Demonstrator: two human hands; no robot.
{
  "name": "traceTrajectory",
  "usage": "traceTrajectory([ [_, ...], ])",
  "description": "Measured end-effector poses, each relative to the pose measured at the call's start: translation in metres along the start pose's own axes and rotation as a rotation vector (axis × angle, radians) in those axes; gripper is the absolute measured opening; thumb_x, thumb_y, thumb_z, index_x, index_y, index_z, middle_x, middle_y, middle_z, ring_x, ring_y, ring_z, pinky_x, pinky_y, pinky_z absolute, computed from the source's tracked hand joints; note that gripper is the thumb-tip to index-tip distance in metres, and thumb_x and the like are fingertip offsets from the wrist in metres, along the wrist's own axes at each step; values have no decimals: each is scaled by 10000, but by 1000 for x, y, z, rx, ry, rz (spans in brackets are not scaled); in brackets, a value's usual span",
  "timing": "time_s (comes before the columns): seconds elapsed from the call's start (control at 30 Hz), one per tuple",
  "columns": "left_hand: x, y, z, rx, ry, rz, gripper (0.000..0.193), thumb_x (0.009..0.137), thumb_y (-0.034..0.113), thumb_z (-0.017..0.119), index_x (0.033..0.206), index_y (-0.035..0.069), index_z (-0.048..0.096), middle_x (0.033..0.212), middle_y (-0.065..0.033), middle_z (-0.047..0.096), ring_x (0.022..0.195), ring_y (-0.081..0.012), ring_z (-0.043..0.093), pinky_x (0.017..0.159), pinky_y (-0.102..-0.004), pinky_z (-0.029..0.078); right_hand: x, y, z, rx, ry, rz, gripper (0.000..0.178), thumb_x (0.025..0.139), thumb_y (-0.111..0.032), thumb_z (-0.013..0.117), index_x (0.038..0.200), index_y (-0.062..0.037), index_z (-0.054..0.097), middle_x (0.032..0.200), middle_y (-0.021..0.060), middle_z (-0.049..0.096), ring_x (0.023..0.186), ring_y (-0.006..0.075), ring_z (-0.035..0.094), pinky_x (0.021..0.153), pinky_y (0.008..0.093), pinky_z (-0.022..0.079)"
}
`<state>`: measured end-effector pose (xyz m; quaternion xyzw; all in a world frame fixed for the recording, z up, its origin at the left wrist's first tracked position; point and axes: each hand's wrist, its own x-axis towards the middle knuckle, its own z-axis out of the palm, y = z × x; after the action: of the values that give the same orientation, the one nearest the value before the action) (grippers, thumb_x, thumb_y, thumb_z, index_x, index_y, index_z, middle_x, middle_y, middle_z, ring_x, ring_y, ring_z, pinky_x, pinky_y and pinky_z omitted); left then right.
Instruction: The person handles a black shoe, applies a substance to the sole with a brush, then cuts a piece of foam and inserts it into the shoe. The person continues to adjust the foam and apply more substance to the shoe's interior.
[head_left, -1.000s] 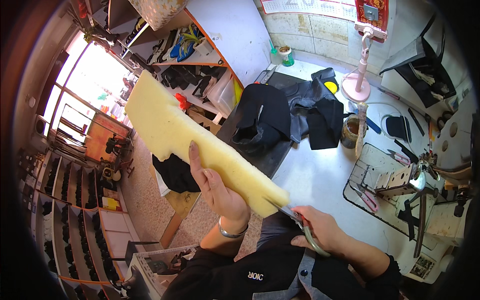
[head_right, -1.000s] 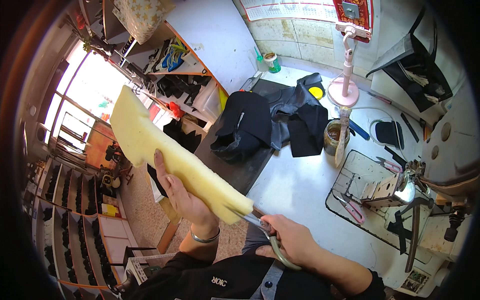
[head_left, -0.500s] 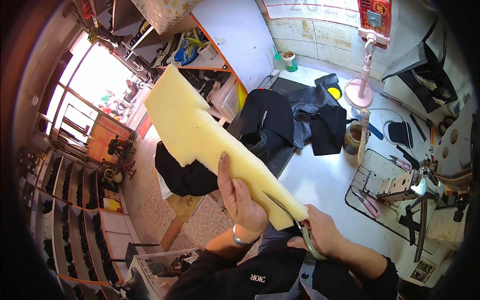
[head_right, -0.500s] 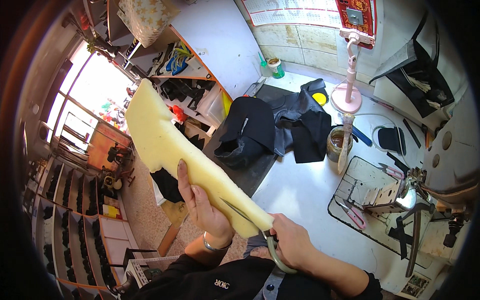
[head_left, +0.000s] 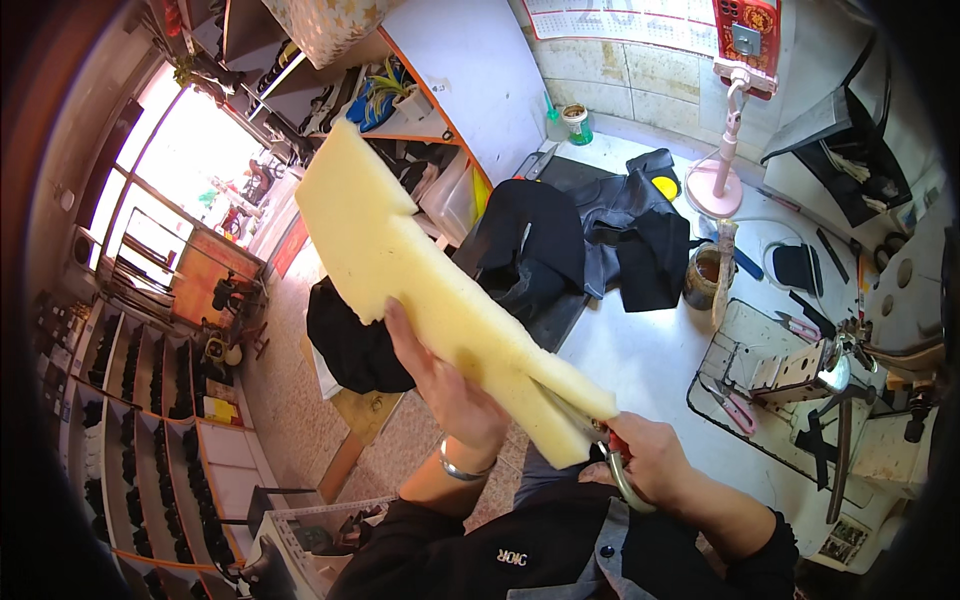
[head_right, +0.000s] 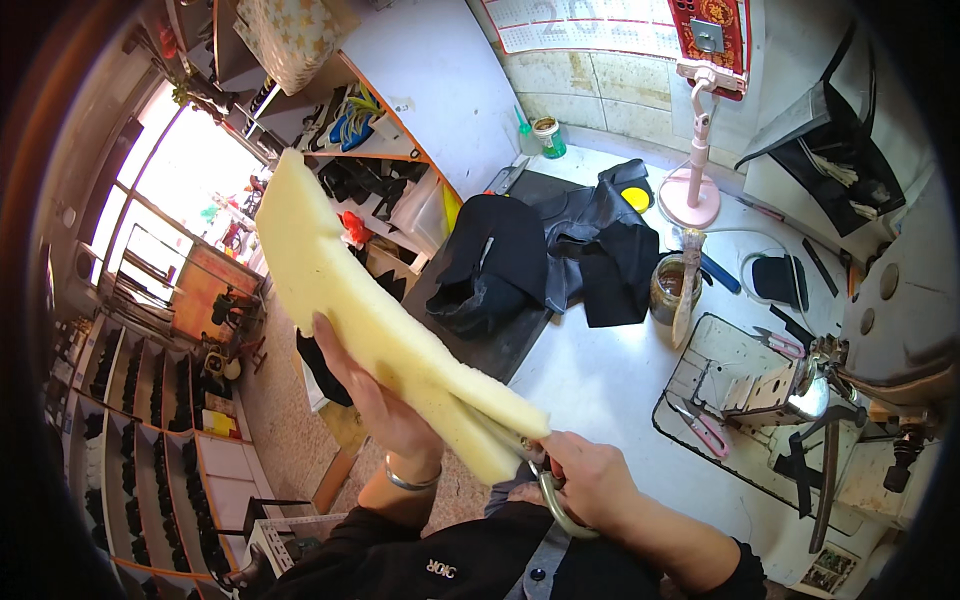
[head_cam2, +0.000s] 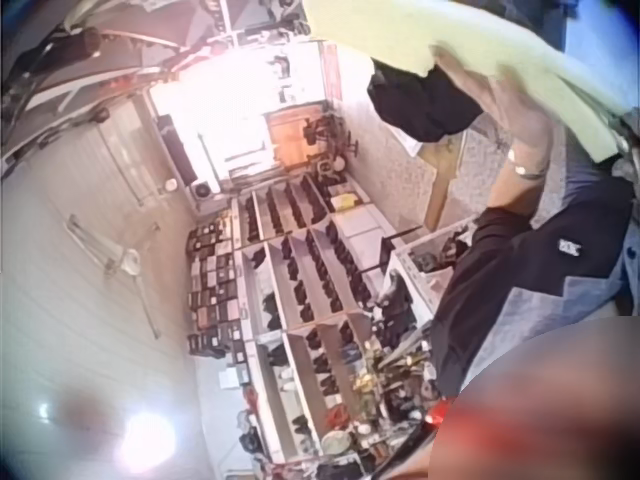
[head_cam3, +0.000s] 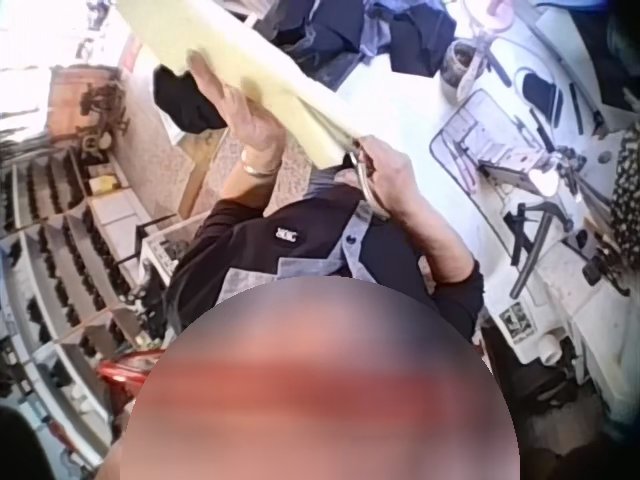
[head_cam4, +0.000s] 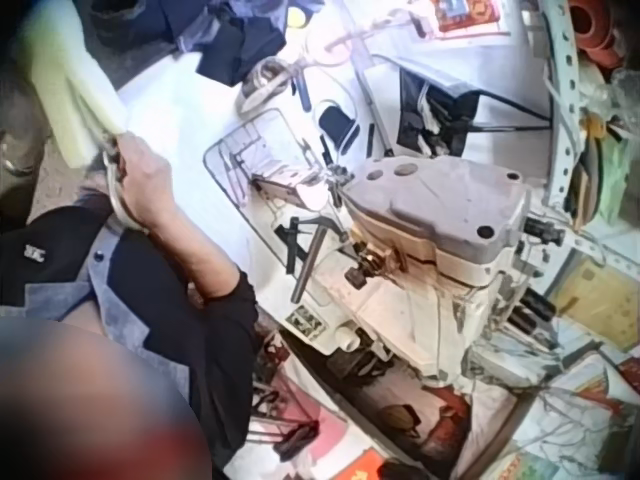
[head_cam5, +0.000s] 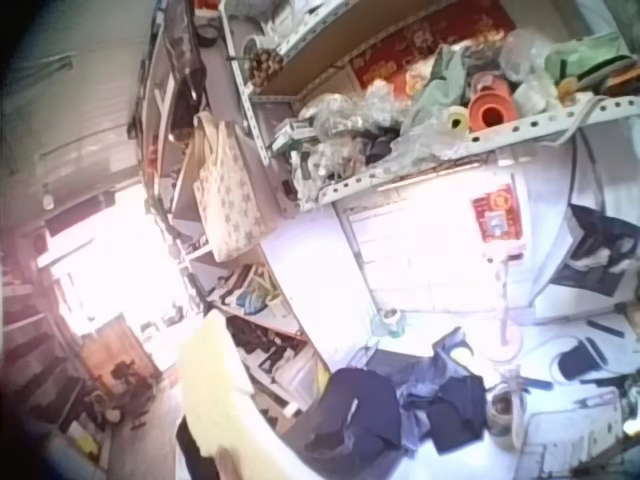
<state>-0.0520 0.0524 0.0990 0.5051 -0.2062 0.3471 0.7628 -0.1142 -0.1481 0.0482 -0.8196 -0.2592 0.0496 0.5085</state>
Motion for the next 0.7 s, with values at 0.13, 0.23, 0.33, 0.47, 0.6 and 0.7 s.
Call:
traceTrajectory([
  [0.13, 15, -3, -9, 105, 98, -133, 603, 911, 9, 449, 1479, 29, 249, 1460, -135, 372, 1270, -252, 451, 1056, -388, 386, 5, 2, -6, 7, -91, 77, 643, 697, -480, 805, 1088, -35, 557, 844, 109, 573, 733, 285, 583, 651, 361, 475],
  [0.23, 7, -6, -8, 196, 42, -78, 578, 904, -31, 449, 1455, 3, 275, 1445, -155, 379, 1269, -244, 450, 1054, -381, 386, 8, 5, -3, 165, -182, 245, 685, 705, -494, 797, 1139, -41, 523, 981, 133, 573, 885, 311, 579, 776, 371, 469],
  [0.33, -8, -8, -5, 245, -32, -43, 567, 909, -36, 477, 1439, -7, 280, 1426, -180, 379, 1262, -245, 447, 1049, -379, 383, 13, 9, 9, 289, -94, 89, 754, 717, -479, 798, 1229, -24, 483, 1117, 153, 549, 995, 324, 562, 889, 361, 451],
  [0.47, -16, -9, -8, 270, -84, -56, 568, 910, -23, 510, 1431, -11, 283, 1426, -179, 370, 1257, -247, 447, 1051, -377, 375, 17, 12, 15, 393, -53, -2, 829, 722, -442, 814, 1317, -8, 432, 1188, 144, 511, 1050, 278, 547, 943, 334, 432],
  [0.6, -19, -8, -9, 295, -90, -58, 565, 915, -8, 525, 1427, -12, 289, 1422, -174, 374, 1259, -246, 445, 1056, -375, 367, 18, 8, 11, 395, -54, 14, 803, 718, -408, 830, 1293, -2, 444, 1143, 122, 535, 1033, 226, 554, 925, 306, 435],
  [0.7, -20, -8, -9, 323, -72, -64, 577, 913, 19, 517, 1442, 21, 284, 1406, -165, 402, 1229, -229, 474, 1048, -365, 395, 16, 3, 12, 524, -54, 59, 782, 712, -371, 846, 1277, -3, 450, 1069, 102, 548, 992, 197, 552, 892, 289, 441],
])
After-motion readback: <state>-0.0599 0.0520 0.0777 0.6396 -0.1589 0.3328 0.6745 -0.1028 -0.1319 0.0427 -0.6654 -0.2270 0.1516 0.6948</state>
